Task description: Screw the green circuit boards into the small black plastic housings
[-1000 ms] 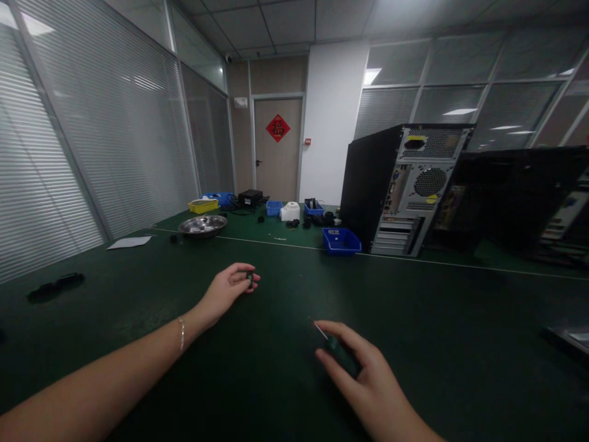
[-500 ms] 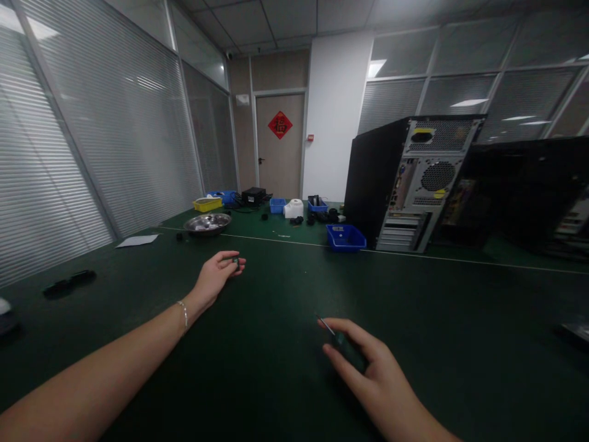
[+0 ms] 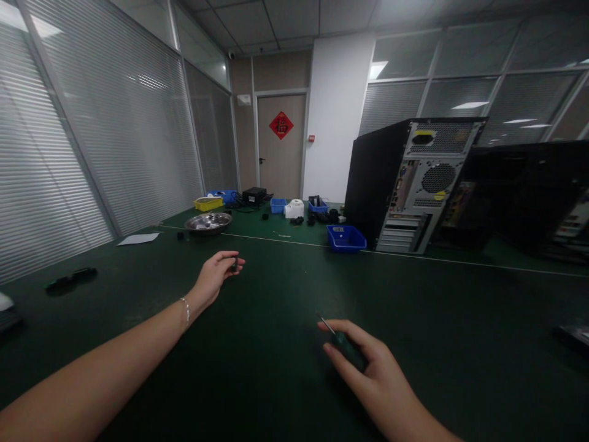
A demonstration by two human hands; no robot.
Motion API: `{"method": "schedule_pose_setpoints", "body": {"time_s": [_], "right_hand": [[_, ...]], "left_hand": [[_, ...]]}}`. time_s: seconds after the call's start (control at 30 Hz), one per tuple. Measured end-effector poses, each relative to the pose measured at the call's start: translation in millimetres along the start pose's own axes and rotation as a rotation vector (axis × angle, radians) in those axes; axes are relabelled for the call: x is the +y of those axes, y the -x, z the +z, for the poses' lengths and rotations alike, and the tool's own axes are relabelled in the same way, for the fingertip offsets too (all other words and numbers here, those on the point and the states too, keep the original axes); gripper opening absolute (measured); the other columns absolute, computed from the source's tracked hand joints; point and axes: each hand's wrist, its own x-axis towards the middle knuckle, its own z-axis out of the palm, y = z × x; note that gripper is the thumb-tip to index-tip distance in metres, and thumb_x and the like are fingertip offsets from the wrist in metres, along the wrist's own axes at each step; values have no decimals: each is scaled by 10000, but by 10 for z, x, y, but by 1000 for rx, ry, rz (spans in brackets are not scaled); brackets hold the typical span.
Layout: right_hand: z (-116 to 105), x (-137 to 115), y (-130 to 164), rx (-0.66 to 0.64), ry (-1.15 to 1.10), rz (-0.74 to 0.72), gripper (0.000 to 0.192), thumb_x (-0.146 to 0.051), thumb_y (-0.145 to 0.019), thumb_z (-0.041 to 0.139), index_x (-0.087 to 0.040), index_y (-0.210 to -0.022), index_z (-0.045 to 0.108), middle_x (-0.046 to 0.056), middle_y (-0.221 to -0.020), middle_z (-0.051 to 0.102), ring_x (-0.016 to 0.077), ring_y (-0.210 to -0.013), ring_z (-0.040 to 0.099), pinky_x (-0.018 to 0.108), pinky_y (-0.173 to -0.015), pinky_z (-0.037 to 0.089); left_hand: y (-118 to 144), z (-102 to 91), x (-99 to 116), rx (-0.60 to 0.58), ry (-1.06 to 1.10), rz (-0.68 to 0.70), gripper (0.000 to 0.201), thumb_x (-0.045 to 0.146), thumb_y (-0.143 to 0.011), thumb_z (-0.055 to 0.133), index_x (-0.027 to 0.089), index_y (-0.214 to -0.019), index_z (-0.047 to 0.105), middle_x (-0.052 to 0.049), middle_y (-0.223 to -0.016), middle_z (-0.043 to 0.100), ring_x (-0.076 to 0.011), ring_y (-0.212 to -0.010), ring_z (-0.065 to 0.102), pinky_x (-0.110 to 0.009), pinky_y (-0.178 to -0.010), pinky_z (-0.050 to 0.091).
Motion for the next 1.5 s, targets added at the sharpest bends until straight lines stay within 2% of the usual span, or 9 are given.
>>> {"method": "schedule_pose_setpoints", "body": {"time_s": [0.23,0.47,0.63,0.83,1.03,1.17,1.3,1.5], "right_hand": [[14,-21,7,8,14,1,315,-331,-897,579,-216,-1183,641,56,-1154,700,260,-1114,610,351,-932,491],[14,1,9,13,19,1,315,-332,-897,579,-214,-1182,642,64,-1174,691,269,-1149,591,367,-955,480],[9,2,0,10,10,-6,309,-326,-895,577,-212,-1173,647,57,-1090,713,263,-1130,603,359,-952,478],[3,-37,6,0,-1,3,290,-319,-894,574,-213,-1151,654,58,-1141,705,252,-1096,623,349,-935,484],[-5,-69,22,0,10,16,280,-322,-897,580,-211,-1140,665,58,-1113,710,259,-1085,628,366,-946,482],[7,-56,15,17,14,0,271,-317,-895,588,-223,-1134,675,53,-1105,715,266,-1092,626,372,-952,479],[5,-39,18,9,13,-1,258,-320,-895,583,-217,-1111,680,53,-1088,716,261,-1074,633,364,-940,484],[6,-45,11,8,17,-2,251,-323,-893,577,-207,-1090,681,56,-1059,717,250,-1024,650,343,-894,495]], "left_hand": [[-34,-26,-35,-7,25,-2,200,134,-802,623,101,-997,655,-113,-870,728,-171,-748,683,-264,-653,537],[-32,-16,-49,-36,105,-28,249,30,-866,512,134,-1065,619,-131,-1030,707,-185,-924,683,-324,-847,553],[-38,0,-44,5,115,-24,252,5,-879,465,125,-1044,613,-99,-891,705,-171,-856,687,-299,-811,560],[-5,22,-5,7,106,-34,242,7,-876,484,123,-1024,636,-84,-844,699,-155,-798,680,-251,-730,563],[23,14,15,-50,120,-75,241,38,-878,529,134,-1070,640,-126,-1022,702,-187,-901,684,-304,-808,578],[6,2,-11,-74,151,-77,325,-4,-874,502,148,-1136,618,-123,-1102,687,-185,-995,672,-315,-909,558],[-2,9,-23,-73,149,-74,368,-40,-858,494,142,-1157,609,-117,-1064,698,-181,-1001,675,-316,-932,551],[35,54,9,-44,97,-57,339,-51,-845,492,120,-1109,620,-105,-937,716,-169,-894,694,-282,-830,579]]}}
